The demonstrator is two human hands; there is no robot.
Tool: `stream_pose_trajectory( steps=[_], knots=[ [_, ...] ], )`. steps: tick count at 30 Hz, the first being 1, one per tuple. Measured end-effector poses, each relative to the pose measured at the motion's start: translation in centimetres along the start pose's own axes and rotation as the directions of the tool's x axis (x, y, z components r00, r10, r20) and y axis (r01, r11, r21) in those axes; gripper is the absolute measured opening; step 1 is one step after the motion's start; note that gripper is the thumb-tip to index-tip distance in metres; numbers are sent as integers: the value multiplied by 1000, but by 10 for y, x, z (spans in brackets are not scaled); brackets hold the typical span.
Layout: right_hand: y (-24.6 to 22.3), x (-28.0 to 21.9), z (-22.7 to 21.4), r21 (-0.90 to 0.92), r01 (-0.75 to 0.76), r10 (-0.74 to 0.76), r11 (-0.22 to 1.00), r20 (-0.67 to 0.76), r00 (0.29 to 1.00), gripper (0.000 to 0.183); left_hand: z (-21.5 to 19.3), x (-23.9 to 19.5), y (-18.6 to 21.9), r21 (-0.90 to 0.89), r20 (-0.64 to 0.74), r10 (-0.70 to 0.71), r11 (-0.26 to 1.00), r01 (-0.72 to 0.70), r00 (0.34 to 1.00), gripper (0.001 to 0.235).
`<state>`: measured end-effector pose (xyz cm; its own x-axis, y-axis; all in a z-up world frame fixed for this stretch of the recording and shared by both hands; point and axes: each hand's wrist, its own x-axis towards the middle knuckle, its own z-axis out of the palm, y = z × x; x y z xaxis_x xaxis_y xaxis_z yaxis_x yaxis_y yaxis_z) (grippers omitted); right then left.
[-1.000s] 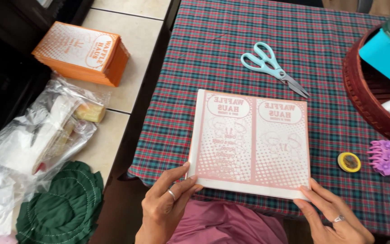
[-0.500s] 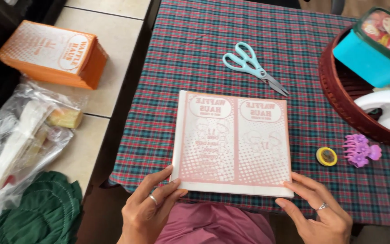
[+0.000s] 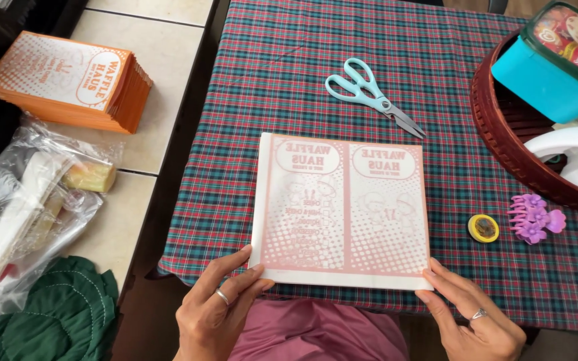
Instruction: A person is manually folding paper bags and applying adhesive tape to them at a workstation.
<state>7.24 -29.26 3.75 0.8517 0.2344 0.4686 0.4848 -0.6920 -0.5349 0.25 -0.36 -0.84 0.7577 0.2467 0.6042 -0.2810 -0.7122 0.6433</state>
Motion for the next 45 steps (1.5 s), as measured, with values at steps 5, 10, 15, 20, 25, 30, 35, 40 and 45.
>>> stream_pose_trajectory(
  steps=[5, 10, 15, 20, 25, 30, 35, 40, 45],
  knots=[
    [-1, 2, -4, -16, -30, 31, 999, 54, 998, 24, -5, 4, 4, -78, 51, -32, 996, 36, 998, 27],
    [3, 9, -9, -36, 11, -8, 999, 105, 994, 21, -13, 17, 9, -77, 85, -4, 997, 10, 996, 22],
    [-1, 13, -8, 11, -51, 50, 999, 62, 997, 12, -19, 27, 8, -85, 152, 66, 995, -54, 986, 12],
    [0, 11, -6, 26, -105, 103, 994, 72, 992, 9, -15, 33, 16, 168, 167, 132, 973, -160, 977, 30],
    [5, 9, -3, 5, -73, 73, 997, 54, 996, 11, 18, 35, 34, 1, 283, 265, 961, -277, 922, 28],
    [12, 5, 2, 19, -38, 38, 999, 24, 999, 11, 36, 39, 44, -49, 348, 377, 922, -385, 858, 10],
    [16, 1, 6, 64, -26, 27, 998, -19, 999, 12, 37, 42, 44, -64, 387, 375, 922, -381, 842, 9],
    [22, 2, 6, 76, 18, -16, 997, -25, 1000, 10, 38, 47, 48, -28, 398, 369, 920, -391, 840, 10],
    [26, 4, 4, 80, 49, -48, 996, -14, 999, 11, 38, 49, 51, 3, 397, 381, 909, -417, 835, 12]
  ],
)
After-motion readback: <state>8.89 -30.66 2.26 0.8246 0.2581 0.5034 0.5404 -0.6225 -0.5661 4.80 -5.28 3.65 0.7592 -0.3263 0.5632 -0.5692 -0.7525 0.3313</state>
